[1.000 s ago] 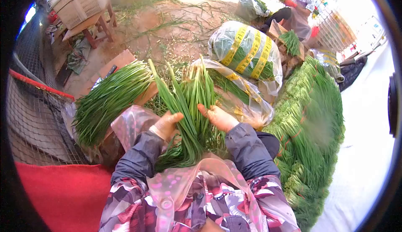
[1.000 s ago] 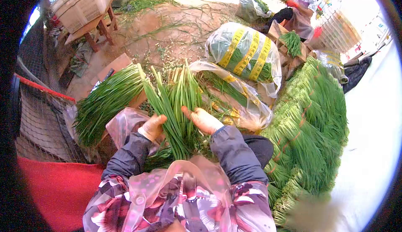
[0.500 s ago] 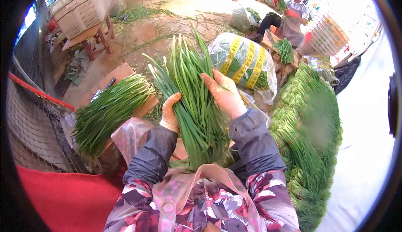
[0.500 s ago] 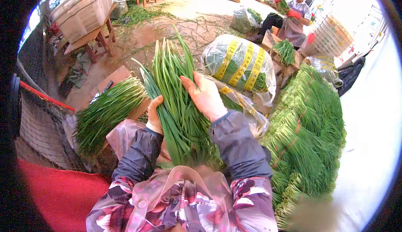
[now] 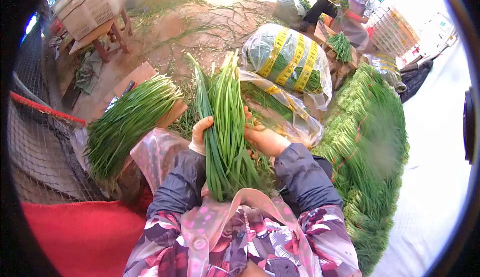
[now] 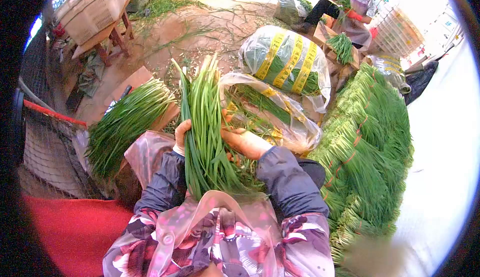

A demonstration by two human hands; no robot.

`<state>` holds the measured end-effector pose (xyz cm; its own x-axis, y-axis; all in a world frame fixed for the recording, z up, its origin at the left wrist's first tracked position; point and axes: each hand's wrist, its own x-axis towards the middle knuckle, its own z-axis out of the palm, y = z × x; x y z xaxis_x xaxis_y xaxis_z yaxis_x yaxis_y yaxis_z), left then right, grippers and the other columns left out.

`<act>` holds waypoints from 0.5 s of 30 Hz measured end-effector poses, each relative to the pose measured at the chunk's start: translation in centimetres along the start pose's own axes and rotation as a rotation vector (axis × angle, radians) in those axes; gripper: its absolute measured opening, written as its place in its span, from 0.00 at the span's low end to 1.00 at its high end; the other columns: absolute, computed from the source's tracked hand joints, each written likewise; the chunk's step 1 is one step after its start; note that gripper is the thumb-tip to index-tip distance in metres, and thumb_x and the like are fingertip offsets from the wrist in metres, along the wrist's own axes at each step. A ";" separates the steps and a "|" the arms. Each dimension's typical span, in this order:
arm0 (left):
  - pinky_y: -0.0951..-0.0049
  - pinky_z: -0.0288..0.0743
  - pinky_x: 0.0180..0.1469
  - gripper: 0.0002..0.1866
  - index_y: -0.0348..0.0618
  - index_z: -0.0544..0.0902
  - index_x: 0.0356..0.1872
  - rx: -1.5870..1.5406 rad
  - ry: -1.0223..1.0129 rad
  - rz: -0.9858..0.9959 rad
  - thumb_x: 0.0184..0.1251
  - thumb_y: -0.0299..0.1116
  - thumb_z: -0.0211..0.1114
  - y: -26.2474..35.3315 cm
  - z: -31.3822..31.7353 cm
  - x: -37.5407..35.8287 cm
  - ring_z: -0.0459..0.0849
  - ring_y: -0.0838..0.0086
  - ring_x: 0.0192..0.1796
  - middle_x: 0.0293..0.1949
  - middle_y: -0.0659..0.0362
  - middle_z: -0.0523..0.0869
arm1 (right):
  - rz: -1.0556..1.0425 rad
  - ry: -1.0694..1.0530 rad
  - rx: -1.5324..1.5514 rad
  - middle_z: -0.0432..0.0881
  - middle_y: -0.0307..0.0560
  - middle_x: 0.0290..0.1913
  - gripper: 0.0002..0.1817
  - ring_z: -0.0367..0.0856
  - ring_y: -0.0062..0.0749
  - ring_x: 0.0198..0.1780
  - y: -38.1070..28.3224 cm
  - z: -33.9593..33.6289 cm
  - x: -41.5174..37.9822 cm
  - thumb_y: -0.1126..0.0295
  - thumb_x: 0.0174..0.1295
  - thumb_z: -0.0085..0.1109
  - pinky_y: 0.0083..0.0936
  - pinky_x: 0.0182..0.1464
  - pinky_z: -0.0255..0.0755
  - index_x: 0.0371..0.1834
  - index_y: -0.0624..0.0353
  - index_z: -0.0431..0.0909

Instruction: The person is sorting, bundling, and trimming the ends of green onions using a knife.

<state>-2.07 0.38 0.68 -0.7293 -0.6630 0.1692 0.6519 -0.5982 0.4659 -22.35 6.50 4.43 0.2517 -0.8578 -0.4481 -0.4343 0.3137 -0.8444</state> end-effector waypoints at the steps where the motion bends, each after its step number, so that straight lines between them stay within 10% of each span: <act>1: 0.56 0.67 0.65 0.47 0.33 0.61 0.69 0.011 -0.039 -0.015 0.53 0.58 0.59 0.6 -0.1 0.0 0.76 0.57 0.59 0.59 0.46 0.75 | 0.067 -0.056 0.010 0.83 0.49 0.35 0.24 0.81 0.27 0.28 -0.4 -0.4 -1.3 0.51 0.67 0.54 0.25 0.36 0.74 0.54 0.58 0.79; 3: 0.58 0.79 0.55 0.33 0.36 0.71 0.62 -0.123 0.134 0.153 0.58 0.46 0.63 1.1 -2.4 0.6 0.83 0.58 0.50 0.54 0.47 0.81 | 0.227 -0.154 0.123 0.84 0.47 0.35 0.24 0.82 0.29 0.27 0.3 -2.5 -3.0 0.58 0.62 0.60 0.24 0.38 0.75 0.57 0.61 0.77; 6: 0.61 0.80 0.53 0.26 0.36 0.76 0.57 -0.062 0.299 0.173 0.59 0.40 0.66 4.2 -0.3 0.7 0.85 0.63 0.46 0.48 0.51 0.85 | 0.281 0.359 -0.865 0.86 0.52 0.40 0.41 0.85 0.27 0.42 3.6 -6.5 -2.9 0.47 0.55 0.63 0.25 0.44 0.76 0.69 0.61 0.65; 9: 0.64 0.80 0.49 0.20 0.36 0.79 0.52 0.174 0.479 0.206 0.57 0.25 0.68 4.6 -0.1 2.0 0.86 0.66 0.42 0.44 0.56 0.86 | -0.285 0.439 0.512 0.72 0.53 0.66 0.42 0.72 0.38 0.65 1.7 -7.1 -3.0 0.57 0.60 0.61 0.31 0.64 0.64 0.76 0.51 0.53; 12: 0.65 0.78 0.52 0.21 0.38 0.79 0.54 0.247 0.373 0.091 0.56 0.24 0.69 2.8 3.1 3.5 0.85 0.67 0.46 0.47 0.57 0.86 | -0.585 0.156 0.492 0.64 0.50 0.71 0.49 0.58 0.36 0.73 0.6 -3.5 2.1 0.66 0.55 0.69 0.31 0.72 0.51 0.78 0.55 0.48; 13: 0.65 0.77 0.54 0.22 0.40 0.79 0.54 0.270 0.327 0.071 0.55 0.24 0.69 2.2 3.8 3.9 0.84 0.67 0.47 0.48 0.57 0.85 | -0.395 0.267 0.168 0.66 0.46 0.69 0.48 0.62 0.34 0.70 0.2 -2.1 3.0 0.64 0.53 0.72 0.32 0.71 0.53 0.75 0.56 0.53; 15: 0.67 0.74 0.57 0.25 0.40 0.77 0.58 0.249 0.232 0.084 0.56 0.22 0.68 2.0 2.9 4.5 0.82 0.69 0.51 0.52 0.58 0.84 | -0.466 0.197 0.763 0.74 0.43 0.63 0.39 0.70 0.34 0.63 1.0 1.2 4.1 0.62 0.54 0.72 0.34 0.68 0.60 0.68 0.59 0.65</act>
<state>-4.60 -2.47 4.91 -0.5901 -0.8068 0.0276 0.6164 -0.4282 0.6609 -20.73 3.76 1.42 0.0759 -0.9970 -0.0143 0.3816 0.0423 -0.9233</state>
